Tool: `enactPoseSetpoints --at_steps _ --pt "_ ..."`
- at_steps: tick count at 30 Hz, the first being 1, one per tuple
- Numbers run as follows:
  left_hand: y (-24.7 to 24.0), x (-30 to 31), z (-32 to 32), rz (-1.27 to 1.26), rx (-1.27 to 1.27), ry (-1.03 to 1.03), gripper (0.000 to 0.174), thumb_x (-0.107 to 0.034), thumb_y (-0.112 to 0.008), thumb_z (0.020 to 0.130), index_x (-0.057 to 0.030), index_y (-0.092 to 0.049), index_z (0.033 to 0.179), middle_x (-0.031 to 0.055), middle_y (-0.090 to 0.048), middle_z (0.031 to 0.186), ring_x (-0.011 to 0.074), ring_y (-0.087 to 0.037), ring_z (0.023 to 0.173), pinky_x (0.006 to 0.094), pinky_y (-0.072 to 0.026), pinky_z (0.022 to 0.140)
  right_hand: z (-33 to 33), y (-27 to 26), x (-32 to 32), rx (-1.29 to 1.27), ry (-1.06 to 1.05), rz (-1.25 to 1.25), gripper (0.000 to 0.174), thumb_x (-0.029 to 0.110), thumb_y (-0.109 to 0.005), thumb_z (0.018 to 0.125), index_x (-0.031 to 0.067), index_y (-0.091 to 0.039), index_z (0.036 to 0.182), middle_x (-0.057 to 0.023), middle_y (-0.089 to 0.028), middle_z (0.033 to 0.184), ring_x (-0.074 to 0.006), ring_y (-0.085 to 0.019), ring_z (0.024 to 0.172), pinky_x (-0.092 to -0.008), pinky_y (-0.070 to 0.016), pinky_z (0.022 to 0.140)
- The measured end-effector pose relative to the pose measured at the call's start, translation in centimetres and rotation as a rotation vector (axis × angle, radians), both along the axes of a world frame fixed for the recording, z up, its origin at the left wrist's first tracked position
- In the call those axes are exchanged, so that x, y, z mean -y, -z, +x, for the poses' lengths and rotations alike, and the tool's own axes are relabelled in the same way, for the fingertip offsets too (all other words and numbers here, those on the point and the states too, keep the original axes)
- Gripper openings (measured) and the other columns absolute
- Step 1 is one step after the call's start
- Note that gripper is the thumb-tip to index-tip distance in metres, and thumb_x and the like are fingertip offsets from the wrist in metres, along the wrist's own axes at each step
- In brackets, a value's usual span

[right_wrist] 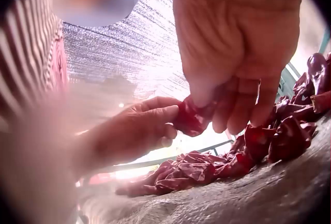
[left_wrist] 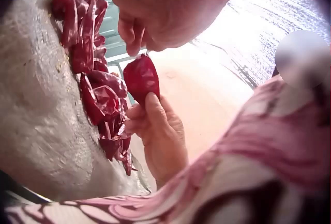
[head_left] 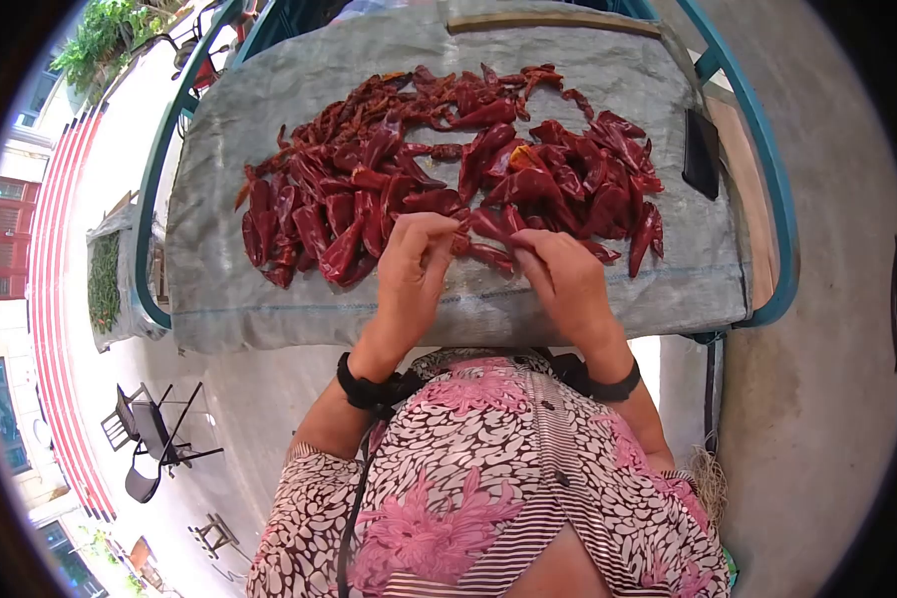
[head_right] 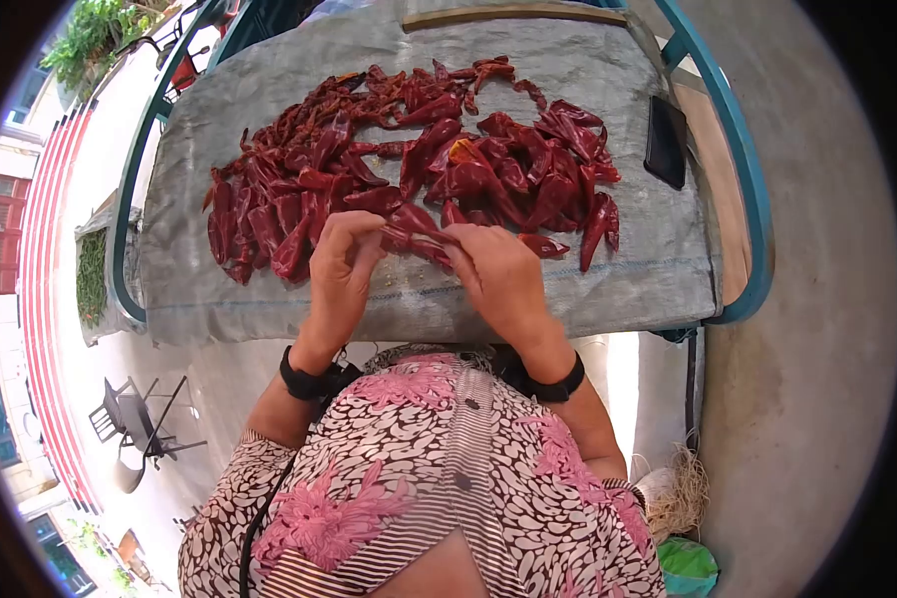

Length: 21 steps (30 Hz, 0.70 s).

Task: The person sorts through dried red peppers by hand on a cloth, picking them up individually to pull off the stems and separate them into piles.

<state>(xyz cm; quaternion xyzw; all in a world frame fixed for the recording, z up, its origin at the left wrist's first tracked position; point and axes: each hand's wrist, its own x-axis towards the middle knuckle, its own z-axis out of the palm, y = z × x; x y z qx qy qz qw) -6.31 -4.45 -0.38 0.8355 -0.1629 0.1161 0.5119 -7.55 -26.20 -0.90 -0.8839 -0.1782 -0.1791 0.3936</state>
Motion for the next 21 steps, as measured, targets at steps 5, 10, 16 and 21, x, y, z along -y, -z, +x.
enactPoseSetpoints --at_steps 5,10,16,21 --pt "1.4 0.3 0.6 0.674 0.247 -0.201 0.038 0.003 -0.068 0.081 -0.0108 -0.07 0.117 0.0069 -0.064 0.114 0.028 -0.061 0.097 0.039 -0.0492 0.082 0.4 -1.6 1.3 -0.005 0.173 0.049 0.025 0.013 -0.07 0.092 0.0059 -0.069 0.116 -0.0128 -0.071 0.102 -0.0333 -0.065 0.093 -0.0425 -0.0529 0.084" --pt "2.7 0.2 1.1 0.721 0.284 -0.256 0.028 -0.004 -0.068 0.08 -0.012 -0.072 0.107 0.0051 -0.067 0.118 0.0301 -0.059 0.098 0.0417 -0.0467 0.084 2.3 -1.4 2.2 0.134 0.206 -0.028 0.035 0.017 -0.072 0.091 0.0057 -0.065 0.123 -0.0134 -0.069 0.107 -0.0339 -0.063 0.101 -0.0441 -0.05 0.092" --pt "-1.4 0.8 -1.7 0.475 0.13 -0.147 0.019 -0.003 -0.073 0.085 -0.0086 -0.068 0.102 0.0067 -0.07 0.107 0.0282 -0.058 0.091 0.0396 -0.0462 0.083 1.3 -2.6 0.2 -0.173 -0.122 0.164 0.034 0.023 -0.071 0.094 0.0068 -0.064 0.123 -0.0128 -0.071 0.103 -0.0326 -0.069 0.087 -0.0432 -0.055 0.075" --pt "-1.1 2.1 -2.9 0.211 -0.122 -0.087 0.015 -0.006 -0.072 0.089 -0.0053 -0.068 0.103 0.0091 -0.07 0.095 0.0285 -0.061 0.08 0.0397 -0.0487 0.072 1.9 0.1 -1.5 -0.037 -0.213 0.139 0.025 0.025 -0.07 0.095 0.0089 -0.067 0.114 -0.0131 -0.072 0.1 -0.0329 -0.071 0.088 -0.0425 -0.0552 0.073"
